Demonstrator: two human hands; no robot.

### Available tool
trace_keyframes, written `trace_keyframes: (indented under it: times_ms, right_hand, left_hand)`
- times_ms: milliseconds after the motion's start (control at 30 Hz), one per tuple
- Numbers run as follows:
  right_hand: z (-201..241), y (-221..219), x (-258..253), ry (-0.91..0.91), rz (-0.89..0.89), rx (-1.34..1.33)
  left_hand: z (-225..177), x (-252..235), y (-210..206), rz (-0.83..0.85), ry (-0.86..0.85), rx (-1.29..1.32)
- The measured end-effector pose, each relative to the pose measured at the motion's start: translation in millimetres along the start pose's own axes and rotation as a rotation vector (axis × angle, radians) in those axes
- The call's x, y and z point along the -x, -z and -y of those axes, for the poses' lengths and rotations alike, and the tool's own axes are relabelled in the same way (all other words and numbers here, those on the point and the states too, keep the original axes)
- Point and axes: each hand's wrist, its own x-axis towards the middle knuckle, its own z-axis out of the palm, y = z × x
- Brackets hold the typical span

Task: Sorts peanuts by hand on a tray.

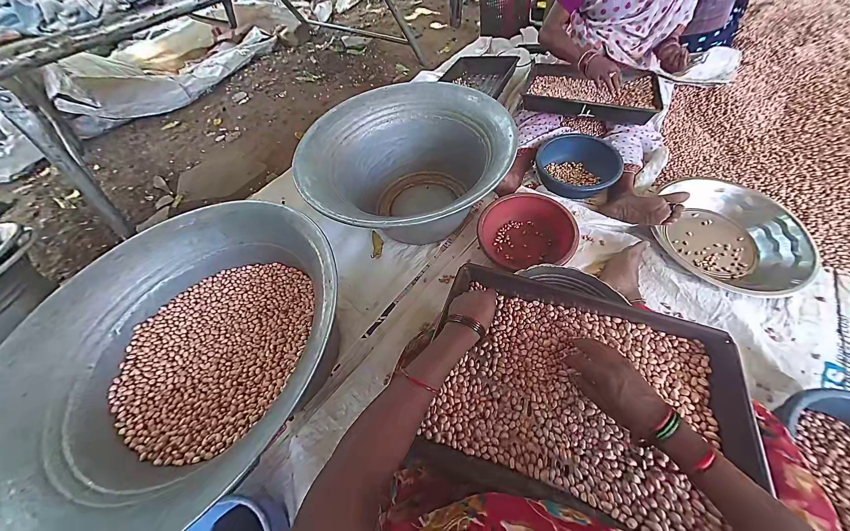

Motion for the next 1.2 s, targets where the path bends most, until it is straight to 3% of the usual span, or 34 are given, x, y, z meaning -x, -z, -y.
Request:
trace_keyframes:
  times_ms: [167, 367, 533, 667, 733, 800, 833, 900, 967, 1033, 1100, 1200]
  right_hand:
    - [9, 12, -2, -0.016, -0.183, -0.120]
    - [19, 8, -10, -0.082, -0.092, -0.176]
    - [32, -42, -26, 0.175, -0.085, 0.115]
    - [36, -65, -33, 0.239, -0.152, 0.292]
    - [40, -58, -33, 0.140, -0.092, 0.178]
    - [49, -27, -37, -0.069, 0.061, -0.054]
    - [52, -13, -39, -0.085, -0.007, -0.153]
    - [57, 8, -43, 0.016, -0.190, -0.313]
    - [62, 23, -48, 0.174, -0.271, -0.413]
    - [73, 25, -46, 0.263, -0.281, -0.519]
    - [87, 15, -36, 0.274, -0.128, -0.667]
    - [113, -16, -19, 0.257, 0.403, -0.740]
  left_hand:
    - [-12, 1, -5, 0.022, 0.040, -0.062]
    - [-10, -3, -17, -0.010, 0.045, -0.063]
    - [-8, -10, -20, -0.039, 0.043, -0.039]
    - [-6, -14, -17, -0.048, 0.058, 0.020]
    - [0, -13, -15, -0.032, 0.022, 0.196]
    - [5, -7, -16, -0.056, -0.052, 0.578]
    - [7, 0, -24, -0.056, -0.099, 0.846]
    - [8, 19, -36, 0.166, -0.135, 1.400]
    - [13, 32, -48, 0.416, -0.229, 1.619]
    - [13, 43, -57, 0.459, -0.285, 1.741]
    - [18, 50, -60, 0.315, -0.316, 1.845]
    - [34, 56, -51, 0.080, -0.294, 2.048]
